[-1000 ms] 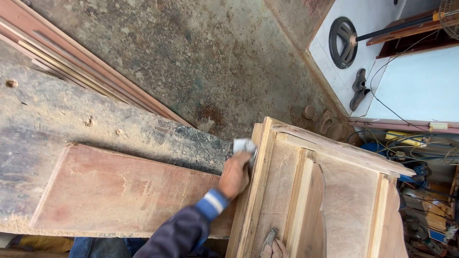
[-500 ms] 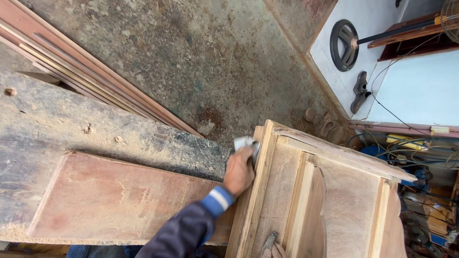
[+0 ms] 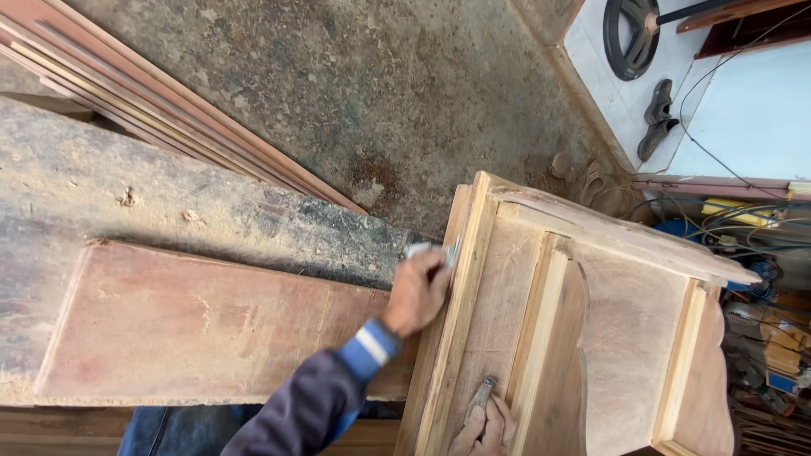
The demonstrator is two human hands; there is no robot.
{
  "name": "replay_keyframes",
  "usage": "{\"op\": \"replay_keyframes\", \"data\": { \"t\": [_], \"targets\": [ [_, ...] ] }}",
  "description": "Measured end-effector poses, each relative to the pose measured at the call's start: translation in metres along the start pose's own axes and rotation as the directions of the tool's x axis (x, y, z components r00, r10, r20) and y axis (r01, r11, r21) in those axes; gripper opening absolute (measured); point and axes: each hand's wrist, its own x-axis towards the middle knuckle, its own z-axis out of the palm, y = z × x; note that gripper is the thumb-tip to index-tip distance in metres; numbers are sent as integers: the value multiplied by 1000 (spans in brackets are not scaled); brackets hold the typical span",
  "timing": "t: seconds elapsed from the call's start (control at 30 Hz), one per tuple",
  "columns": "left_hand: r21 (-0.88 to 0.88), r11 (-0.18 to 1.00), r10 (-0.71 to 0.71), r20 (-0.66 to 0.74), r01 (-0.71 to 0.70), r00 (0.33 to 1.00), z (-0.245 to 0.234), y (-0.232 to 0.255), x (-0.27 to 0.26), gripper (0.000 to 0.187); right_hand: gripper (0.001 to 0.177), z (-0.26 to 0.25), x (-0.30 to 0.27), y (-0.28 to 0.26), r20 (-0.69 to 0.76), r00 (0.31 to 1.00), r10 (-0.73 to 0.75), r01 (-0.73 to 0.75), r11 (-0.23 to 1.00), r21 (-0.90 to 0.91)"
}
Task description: The recorder is sanding down the wooden surface of a small cabinet or shelf unit using a piece of sandpaper.
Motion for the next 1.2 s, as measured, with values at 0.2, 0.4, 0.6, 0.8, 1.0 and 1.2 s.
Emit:
{"op": "replay_keyframes", "data": {
  "t": [0.2,0.4,0.6,0.8,1.0,1.2],
  "targets": [
    [-318,801,-488,146,507,861,-17,-2,-160,19,27,2,39,-63,2,999,-51,51,997,-64],
    [1,973,-228,76,229,971,-29,11,-174,15,26,-2,47,-73,-33,998,-59,61,996,60],
    [128,992,-15,-31,19,999,-16,9,-93,7,23,-18,47,-105,-28,982,-186,187,982,24],
    [200,978,-56,-7,56,998,-38,25,-181,10,23,-15,49,-102,-48,967,-250,252,967,43],
    [289,952,-87,-67,103,994,-2,-10,-118,22,25,-18,47,-110,-25,977,-211,212,977,34],
    [301,952,66,-18,-58,998,-18,-6,-120,14,24,-22,48,-108,-45,969,-244,247,967,67]
  ]
}}
